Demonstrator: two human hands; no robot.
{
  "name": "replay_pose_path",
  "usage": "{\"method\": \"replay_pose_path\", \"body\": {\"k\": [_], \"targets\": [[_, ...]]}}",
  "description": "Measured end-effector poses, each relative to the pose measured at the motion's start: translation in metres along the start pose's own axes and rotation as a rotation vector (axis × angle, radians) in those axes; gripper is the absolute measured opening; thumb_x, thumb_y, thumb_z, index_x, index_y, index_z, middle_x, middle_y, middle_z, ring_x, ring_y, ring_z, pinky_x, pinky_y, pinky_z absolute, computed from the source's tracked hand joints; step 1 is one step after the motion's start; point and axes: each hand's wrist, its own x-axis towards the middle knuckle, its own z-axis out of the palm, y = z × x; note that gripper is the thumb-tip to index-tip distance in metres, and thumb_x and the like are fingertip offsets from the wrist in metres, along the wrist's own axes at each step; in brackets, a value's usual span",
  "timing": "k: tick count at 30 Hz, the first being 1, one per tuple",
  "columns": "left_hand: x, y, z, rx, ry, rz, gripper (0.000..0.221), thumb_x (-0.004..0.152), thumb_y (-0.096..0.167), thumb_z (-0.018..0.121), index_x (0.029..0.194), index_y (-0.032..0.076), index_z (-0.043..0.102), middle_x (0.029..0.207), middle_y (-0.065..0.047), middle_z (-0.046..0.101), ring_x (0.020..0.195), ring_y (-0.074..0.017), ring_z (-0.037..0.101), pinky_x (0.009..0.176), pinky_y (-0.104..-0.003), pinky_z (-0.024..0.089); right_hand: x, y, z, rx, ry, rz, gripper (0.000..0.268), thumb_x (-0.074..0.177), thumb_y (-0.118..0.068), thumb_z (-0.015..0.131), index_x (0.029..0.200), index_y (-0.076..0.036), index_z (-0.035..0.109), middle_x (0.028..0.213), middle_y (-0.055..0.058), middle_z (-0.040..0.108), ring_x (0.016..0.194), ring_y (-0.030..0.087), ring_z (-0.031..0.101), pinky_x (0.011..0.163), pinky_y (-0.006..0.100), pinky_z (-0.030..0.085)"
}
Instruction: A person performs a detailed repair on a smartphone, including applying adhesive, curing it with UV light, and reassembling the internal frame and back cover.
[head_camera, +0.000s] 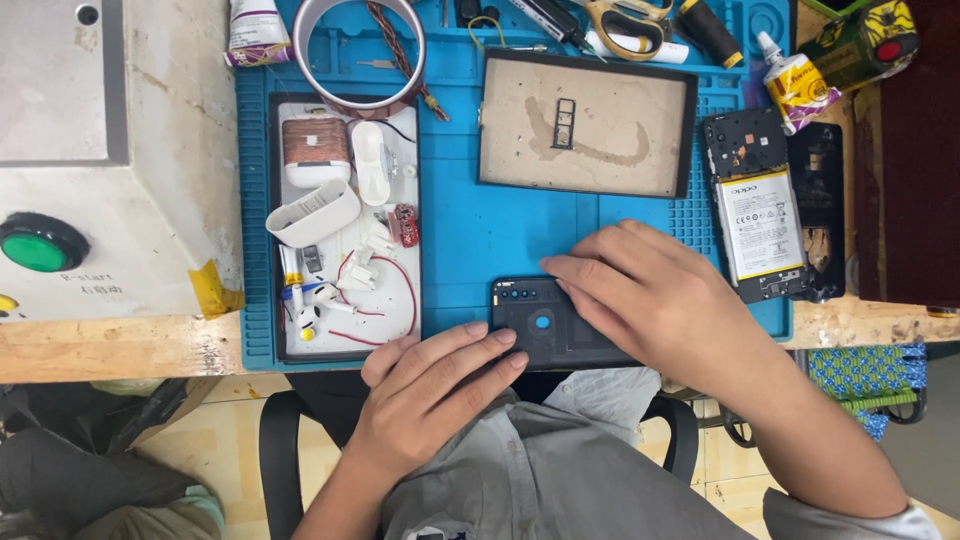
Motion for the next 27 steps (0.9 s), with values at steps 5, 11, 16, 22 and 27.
{"method": "replay_pose_path", "body": {"k": [5,11,16,22,27], "targets": [[0.002,0.002,0.001,-0.001,0.037,-0.03,0.025,0.113,0.015,0.061,0.126,0.019,0.082,0.131,0.0,0.08,0.123,-0.0169,0.076,0.105,-0.029,0.04,0.001,0.001,0.001,0.035,0.045,-0.023,0.019,0.111,-0.004,0.067,0.129,0.0,0.071,0.112,0.016,0.065,0.092,0.032,0.065,0.084,0.044,0.056],[0.002,0.005,0.006,0.007,0.059,-0.062,0.019,0.109,0.016,0.07,0.122,0.021,0.083,0.128,0.0,0.082,0.122,-0.0181,0.076,0.103,-0.031,0.041,0.002,0.005,0.003,0.092,0.055,-0.001,0.02,0.11,-0.002,0.067,0.13,-0.001,0.068,0.112,0.014,0.064,0.095,0.032,0.063,0.087,0.045,0.055],[-0.001,0.007,0.004,0.0,0.021,-0.072,0.02,0.107,0.016,0.075,0.126,0.021,0.08,0.133,-0.001,0.08,0.126,-0.02,0.075,0.107,-0.033,0.039,-0.005,0.011,-0.006,0.148,0.073,0.028,0.019,0.11,-0.005,0.064,0.128,-0.003,0.07,0.112,0.013,0.07,0.097,0.03,0.068,0.091,0.044,0.056],[-0.008,0.01,-0.001,-0.083,-0.031,-0.121,0.03,0.105,0.017,0.078,0.135,0.022,0.076,0.143,-0.003,0.076,0.138,-0.0249,0.069,0.115,-0.04,0.038,-0.017,0.014,-0.044,0.109,0.187,0.145,0.017,0.107,-0.005,0.068,0.123,-0.001,0.074,0.11,0.012,0.076,0.101,0.029,0.071,0.093,0.043,0.056],[-0.008,0.03,-0.02,-0.199,0.061,-0.126,0.027,0.099,0.022,0.084,0.126,0.023,0.08,0.134,-0.005,0.078,0.132,-0.0303,0.072,0.109,-0.05,0.054,-0.023,0.017,-0.07,0.095,0.278,0.399,0.018,0.107,-0.004,0.072,0.124,-0.003,0.077,0.114,0.011,0.079,0.106,0.023,0.076,0.097,0.036,0.059]]}}
